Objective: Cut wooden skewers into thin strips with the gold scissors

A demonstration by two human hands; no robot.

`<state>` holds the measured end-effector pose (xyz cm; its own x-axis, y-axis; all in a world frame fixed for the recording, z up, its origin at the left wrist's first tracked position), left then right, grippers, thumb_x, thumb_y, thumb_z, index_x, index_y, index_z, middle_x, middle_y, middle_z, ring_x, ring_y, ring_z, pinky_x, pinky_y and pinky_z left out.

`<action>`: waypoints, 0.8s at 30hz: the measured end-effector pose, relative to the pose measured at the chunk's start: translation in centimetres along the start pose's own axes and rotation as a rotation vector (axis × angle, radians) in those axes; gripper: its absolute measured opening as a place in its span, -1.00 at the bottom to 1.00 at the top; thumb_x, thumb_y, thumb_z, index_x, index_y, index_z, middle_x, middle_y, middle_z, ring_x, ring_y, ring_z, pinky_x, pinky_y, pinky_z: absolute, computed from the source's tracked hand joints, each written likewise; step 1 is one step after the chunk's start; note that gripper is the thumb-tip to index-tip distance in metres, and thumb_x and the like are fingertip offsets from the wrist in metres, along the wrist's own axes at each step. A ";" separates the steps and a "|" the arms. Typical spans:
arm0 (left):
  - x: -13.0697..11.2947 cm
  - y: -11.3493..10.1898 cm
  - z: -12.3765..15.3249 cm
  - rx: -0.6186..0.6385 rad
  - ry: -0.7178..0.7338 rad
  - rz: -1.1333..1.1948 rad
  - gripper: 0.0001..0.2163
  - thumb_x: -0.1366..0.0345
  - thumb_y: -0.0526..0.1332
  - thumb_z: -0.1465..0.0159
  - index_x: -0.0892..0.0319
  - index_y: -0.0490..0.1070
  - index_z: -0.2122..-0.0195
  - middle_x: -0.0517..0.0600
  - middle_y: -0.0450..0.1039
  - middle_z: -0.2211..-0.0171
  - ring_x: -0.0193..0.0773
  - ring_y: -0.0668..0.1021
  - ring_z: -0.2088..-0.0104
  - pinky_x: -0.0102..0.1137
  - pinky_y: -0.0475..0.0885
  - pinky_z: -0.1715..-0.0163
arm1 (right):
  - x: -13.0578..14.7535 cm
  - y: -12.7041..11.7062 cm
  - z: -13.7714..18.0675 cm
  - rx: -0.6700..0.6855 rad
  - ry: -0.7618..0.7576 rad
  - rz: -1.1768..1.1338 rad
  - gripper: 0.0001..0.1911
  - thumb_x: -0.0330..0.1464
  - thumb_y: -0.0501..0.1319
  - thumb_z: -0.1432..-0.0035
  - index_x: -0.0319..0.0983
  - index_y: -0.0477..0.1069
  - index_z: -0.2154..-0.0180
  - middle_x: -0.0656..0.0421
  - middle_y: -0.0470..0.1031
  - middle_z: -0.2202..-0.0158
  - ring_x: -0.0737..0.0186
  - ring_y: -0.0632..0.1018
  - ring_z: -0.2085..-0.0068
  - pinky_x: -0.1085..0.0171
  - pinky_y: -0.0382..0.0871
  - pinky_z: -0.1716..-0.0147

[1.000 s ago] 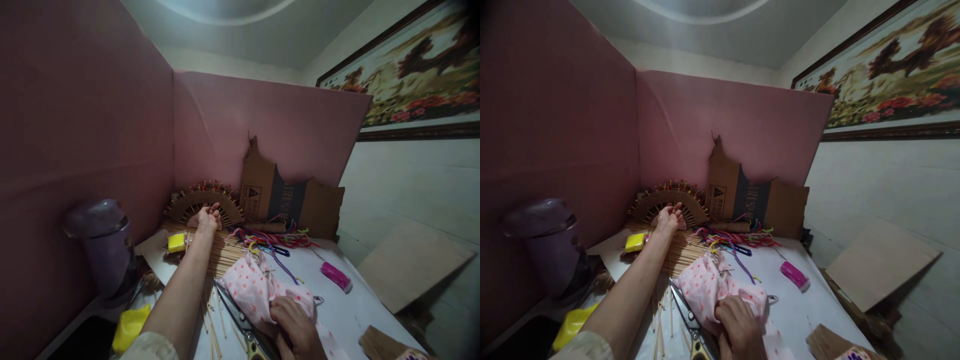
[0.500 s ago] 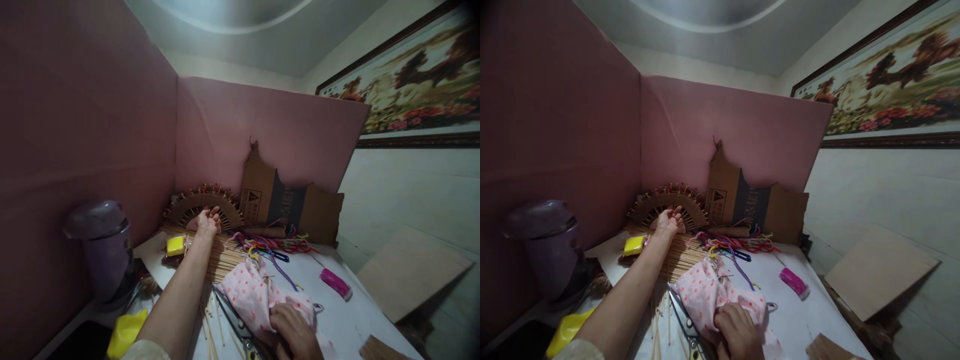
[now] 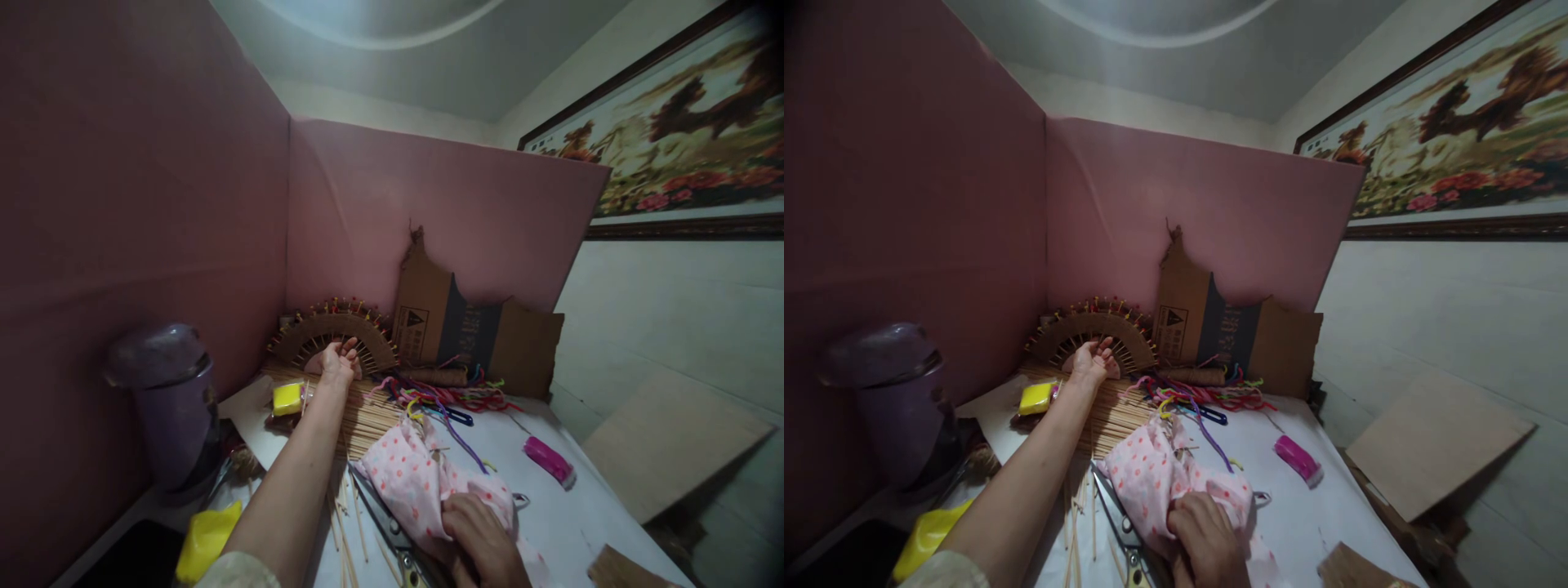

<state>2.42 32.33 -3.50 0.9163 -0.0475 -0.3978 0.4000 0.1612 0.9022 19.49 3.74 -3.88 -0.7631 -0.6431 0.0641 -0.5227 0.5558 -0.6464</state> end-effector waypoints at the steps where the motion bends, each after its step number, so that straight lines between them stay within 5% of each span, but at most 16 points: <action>1: 0.0 0.0 0.0 0.000 -0.001 -0.004 -0.69 0.23 0.11 -0.24 0.23 0.28 0.02 0.08 0.34 0.07 -0.20 0.46 0.16 -0.20 0.42 0.21 | 0.1 0.0 0.0 0.003 -0.003 -0.002 -0.83 -0.55 0.03 -0.02 -0.21 0.29 0.34 0.13 0.44 0.38 0.21 0.49 0.34 0.27 0.38 0.31; 4: 0.0 0.1 0.1 0.011 -0.006 -0.021 -0.78 0.28 0.07 -0.26 0.23 0.31 0.11 0.03 0.41 0.23 -0.33 0.48 0.38 -0.37 0.43 0.43 | 0.2 0.0 -0.1 0.005 -0.009 0.003 -0.81 -0.57 0.02 -0.01 -0.21 0.28 0.34 0.14 0.43 0.39 0.22 0.48 0.33 0.26 0.38 0.29; 8: 0.1 0.5 0.4 0.041 -0.009 -0.041 -0.84 0.46 -0.03 -0.21 0.15 0.29 0.30 -0.06 0.42 0.53 -0.46 0.23 0.75 -0.55 0.10 0.76 | 0.3 -0.1 0.0 -0.002 -0.017 0.009 -0.80 -0.57 0.02 0.00 -0.22 0.28 0.33 0.13 0.43 0.38 0.21 0.48 0.32 0.26 0.38 0.29; 24: 0.0 0.7 0.7 0.059 -0.007 -0.033 -0.91 0.46 -0.01 -0.14 0.15 0.19 0.45 -0.07 0.40 0.63 -0.47 0.17 0.80 -0.56 -0.01 0.78 | 0.2 -0.2 -0.1 0.009 0.024 -0.002 -0.86 -0.54 0.05 -0.04 -0.21 0.29 0.36 0.14 0.43 0.39 0.21 0.49 0.34 0.26 0.39 0.30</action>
<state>2.70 31.80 -2.76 0.9025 -0.0590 -0.4266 0.4306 0.1011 0.8969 19.39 3.61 -3.66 -0.7711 -0.6312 0.0837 -0.5209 0.5497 -0.6530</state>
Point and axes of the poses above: each hand's wrist, its own z-axis away from the middle knuckle, its own y-axis out of the palm, x = y × z, the point moved 8 cm from there along -z, towards the middle knuckle
